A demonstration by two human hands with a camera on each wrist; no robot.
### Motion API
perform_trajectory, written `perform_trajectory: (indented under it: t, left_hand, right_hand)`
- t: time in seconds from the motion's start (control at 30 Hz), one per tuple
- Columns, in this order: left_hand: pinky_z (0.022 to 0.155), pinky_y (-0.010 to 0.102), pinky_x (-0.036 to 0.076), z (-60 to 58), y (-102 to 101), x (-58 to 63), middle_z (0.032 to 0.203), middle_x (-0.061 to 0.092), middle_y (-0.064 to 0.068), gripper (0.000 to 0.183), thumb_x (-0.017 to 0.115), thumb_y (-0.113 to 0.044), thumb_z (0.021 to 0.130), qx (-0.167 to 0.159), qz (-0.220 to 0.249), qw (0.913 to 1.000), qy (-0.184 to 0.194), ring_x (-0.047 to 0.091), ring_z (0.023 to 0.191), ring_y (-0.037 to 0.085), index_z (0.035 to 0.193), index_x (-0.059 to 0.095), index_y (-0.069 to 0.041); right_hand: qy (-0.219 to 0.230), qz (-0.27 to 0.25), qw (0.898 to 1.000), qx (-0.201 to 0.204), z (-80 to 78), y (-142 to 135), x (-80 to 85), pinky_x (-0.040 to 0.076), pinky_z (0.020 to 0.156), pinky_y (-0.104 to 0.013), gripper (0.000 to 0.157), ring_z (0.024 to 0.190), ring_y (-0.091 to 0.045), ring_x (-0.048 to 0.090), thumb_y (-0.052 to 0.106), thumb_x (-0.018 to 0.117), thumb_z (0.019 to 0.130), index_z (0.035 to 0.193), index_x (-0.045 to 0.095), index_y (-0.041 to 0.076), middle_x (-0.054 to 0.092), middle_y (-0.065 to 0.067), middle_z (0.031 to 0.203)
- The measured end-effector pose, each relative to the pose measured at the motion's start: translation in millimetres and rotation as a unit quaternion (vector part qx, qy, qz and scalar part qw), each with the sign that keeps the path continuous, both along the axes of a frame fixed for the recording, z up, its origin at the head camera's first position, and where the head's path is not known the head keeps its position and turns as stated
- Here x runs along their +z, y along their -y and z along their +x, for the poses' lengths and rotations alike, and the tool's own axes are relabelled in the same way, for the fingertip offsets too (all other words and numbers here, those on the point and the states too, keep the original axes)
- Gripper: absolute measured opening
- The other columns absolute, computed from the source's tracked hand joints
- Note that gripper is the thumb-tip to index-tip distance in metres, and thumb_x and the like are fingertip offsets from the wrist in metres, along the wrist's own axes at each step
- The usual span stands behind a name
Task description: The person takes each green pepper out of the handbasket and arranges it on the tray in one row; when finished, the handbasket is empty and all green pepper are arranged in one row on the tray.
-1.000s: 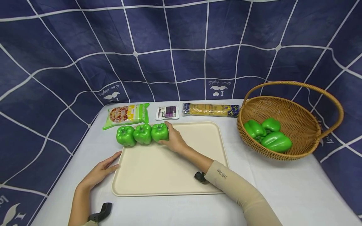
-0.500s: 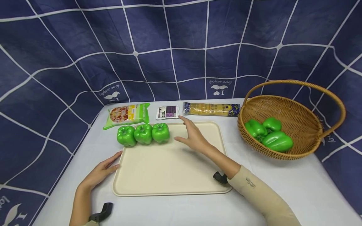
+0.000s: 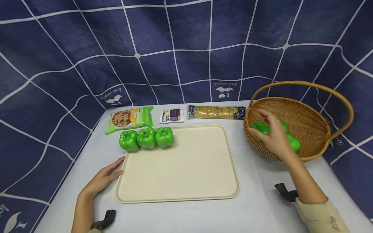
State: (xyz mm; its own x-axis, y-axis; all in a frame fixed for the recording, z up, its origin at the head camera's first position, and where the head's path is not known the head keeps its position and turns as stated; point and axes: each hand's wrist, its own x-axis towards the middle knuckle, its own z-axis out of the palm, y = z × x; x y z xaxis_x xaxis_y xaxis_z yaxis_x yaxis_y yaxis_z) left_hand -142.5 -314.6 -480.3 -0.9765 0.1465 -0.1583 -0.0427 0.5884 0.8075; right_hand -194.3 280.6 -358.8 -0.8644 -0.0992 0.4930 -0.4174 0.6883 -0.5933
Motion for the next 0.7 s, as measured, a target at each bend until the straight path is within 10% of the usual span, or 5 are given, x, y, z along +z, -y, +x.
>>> perform_trajectory:
  t: [0.27, 0.7]
  left_hand:
    - [0.105, 0.063, 0.010, -1.2, 0.9, -1.6, 0.150, 0.021, 0.014, 0.060, 0.059, -0.039, 0.088, -0.003, 0.006, 1.0000, -0.005, 0.014, 0.137, 0.036, 0.142, 0.038, -0.023]
    - [0.104, 0.064, 0.009, -0.3, 0.5, 0.3, 0.151, 0.020, 0.013, 0.060, 0.060, -0.037, 0.088, -0.004, 0.017, 0.9998, 0.001, 0.013, 0.138, 0.036, 0.142, 0.037, -0.025]
  right_hand:
    - [0.081, 0.027, 0.996, -0.005, 3.8, -94.2, -10.7, 0.025, 0.088, 0.001, 0.065, 0.108, 0.015, 0.034, 0.009, 0.069, 0.083, 0.141, 0.038, 0.014, 0.045, -0.002, 0.133]
    - [0.237, 0.115, 0.960, 0.098, -11.4, -149.4, -14.1, 0.043, 0.072, -0.010, 0.060, 0.101, 0.022, 0.037, 0.013, 0.072, 0.081, 0.134, 0.045, 0.002, 0.043, 0.031, 0.117]
